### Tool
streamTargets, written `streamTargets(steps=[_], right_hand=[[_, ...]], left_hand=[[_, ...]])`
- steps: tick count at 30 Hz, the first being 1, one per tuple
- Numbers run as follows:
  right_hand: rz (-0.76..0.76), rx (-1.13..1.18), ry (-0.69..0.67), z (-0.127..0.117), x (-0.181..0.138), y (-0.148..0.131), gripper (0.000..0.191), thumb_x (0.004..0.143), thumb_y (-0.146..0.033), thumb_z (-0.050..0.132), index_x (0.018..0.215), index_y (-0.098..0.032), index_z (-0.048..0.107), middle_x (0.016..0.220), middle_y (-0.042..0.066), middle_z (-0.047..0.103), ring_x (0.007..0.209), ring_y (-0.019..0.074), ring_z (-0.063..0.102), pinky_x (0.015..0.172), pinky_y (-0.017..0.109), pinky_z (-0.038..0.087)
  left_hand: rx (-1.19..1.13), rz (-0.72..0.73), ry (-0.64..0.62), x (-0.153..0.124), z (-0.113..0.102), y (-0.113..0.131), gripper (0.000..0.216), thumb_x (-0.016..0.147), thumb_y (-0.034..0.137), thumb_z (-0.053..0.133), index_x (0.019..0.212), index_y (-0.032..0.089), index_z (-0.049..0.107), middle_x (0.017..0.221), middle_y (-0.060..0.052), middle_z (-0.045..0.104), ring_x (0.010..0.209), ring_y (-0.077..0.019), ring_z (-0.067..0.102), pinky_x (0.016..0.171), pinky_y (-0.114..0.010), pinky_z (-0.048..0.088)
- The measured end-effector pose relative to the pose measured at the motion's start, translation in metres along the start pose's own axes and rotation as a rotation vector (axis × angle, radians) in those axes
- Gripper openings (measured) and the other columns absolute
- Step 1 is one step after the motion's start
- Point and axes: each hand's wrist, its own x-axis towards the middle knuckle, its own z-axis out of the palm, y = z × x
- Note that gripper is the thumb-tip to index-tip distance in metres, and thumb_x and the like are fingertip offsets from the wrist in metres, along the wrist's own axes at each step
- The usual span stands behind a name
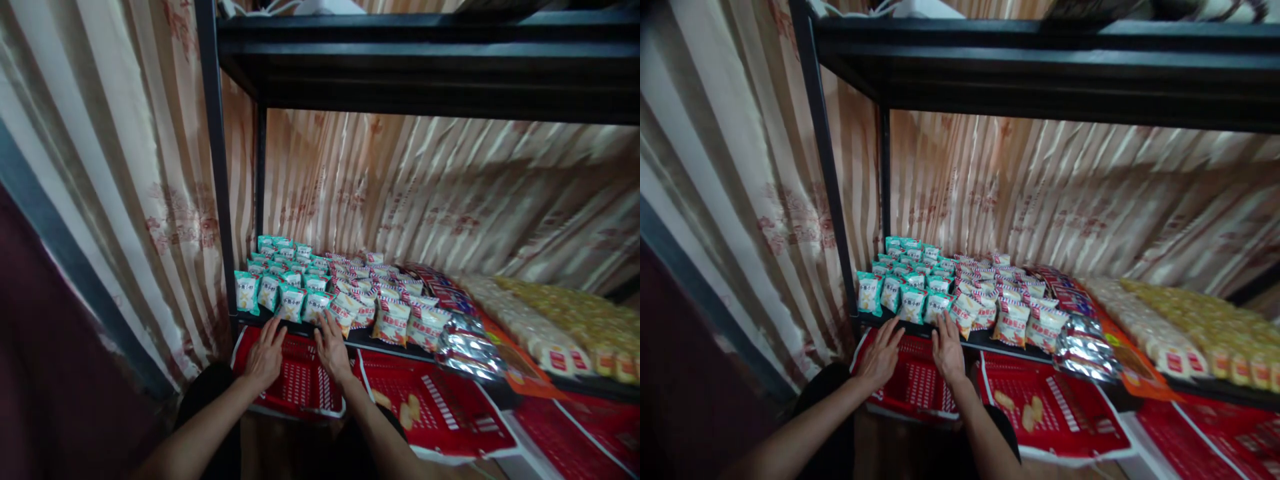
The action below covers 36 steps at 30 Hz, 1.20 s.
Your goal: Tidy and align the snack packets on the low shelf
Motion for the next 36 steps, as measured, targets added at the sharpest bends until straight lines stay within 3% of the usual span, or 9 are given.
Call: streamTargets(steps=[5,10,21,28,36], right_hand=[[-0.050,-0.049,-0.009,-0.003,0.007,0.000,0.045,0.092,-0.032,0.034,0.134,-0.018,0.044,0.146,0.011,0.035,0.135,0.0235,0.034,0.108,0.048,0.034],[-0.051,-0.079,-0.027,0.000,0.012,0.003,0.045,0.092,-0.032,0.035,0.133,-0.019,0.045,0.144,0.011,0.038,0.133,0.0241,0.036,0.106,0.049,0.037],[-0.037,-0.117,-0.014,0.013,0.009,0.007,0.044,0.092,-0.031,0.034,0.131,-0.017,0.045,0.145,0.014,0.035,0.134,0.0266,0.035,0.105,0.054,0.035],[-0.074,-0.134,0.001,0.010,0.008,0.009,0.042,0.092,-0.028,0.034,0.131,-0.017,0.044,0.147,0.014,0.031,0.135,0.0259,0.031,0.105,0.052,0.036],[-0.122,-0.148,0.034,0.012,0.004,0.006,0.041,0.091,-0.026,0.036,0.131,-0.018,0.044,0.146,0.014,0.033,0.135,0.0263,0.032,0.105,0.053,0.036]], left_hand=[[-0.046,-0.005,0.050,0.043,0.020,0.011,0.059,0.076,0.003,0.040,0.133,0.016,0.043,0.146,-0.010,0.035,0.137,-0.0243,0.024,0.105,-0.042,0.038],[-0.066,-0.006,0.052,0.062,0.036,0.007,0.060,0.078,0.004,0.038,0.137,0.014,0.037,0.149,-0.011,0.030,0.139,-0.0252,0.020,0.107,-0.044,0.035],[-0.097,0.039,0.020,0.057,0.042,0.007,0.059,0.076,0.003,0.040,0.135,0.012,0.039,0.149,-0.011,0.029,0.140,-0.0253,0.017,0.108,-0.045,0.034],[-0.112,0.051,0.008,0.054,0.036,0.005,0.051,0.076,0.003,0.041,0.126,0.011,0.049,0.150,-0.011,0.026,0.141,-0.0253,0.013,0.111,-0.043,0.030],[-0.126,0.050,-0.006,0.051,0.036,0.006,0.055,0.074,0.001,0.040,0.128,0.010,0.046,0.150,-0.012,0.026,0.141,-0.0255,0.013,0.107,-0.044,0.036]])
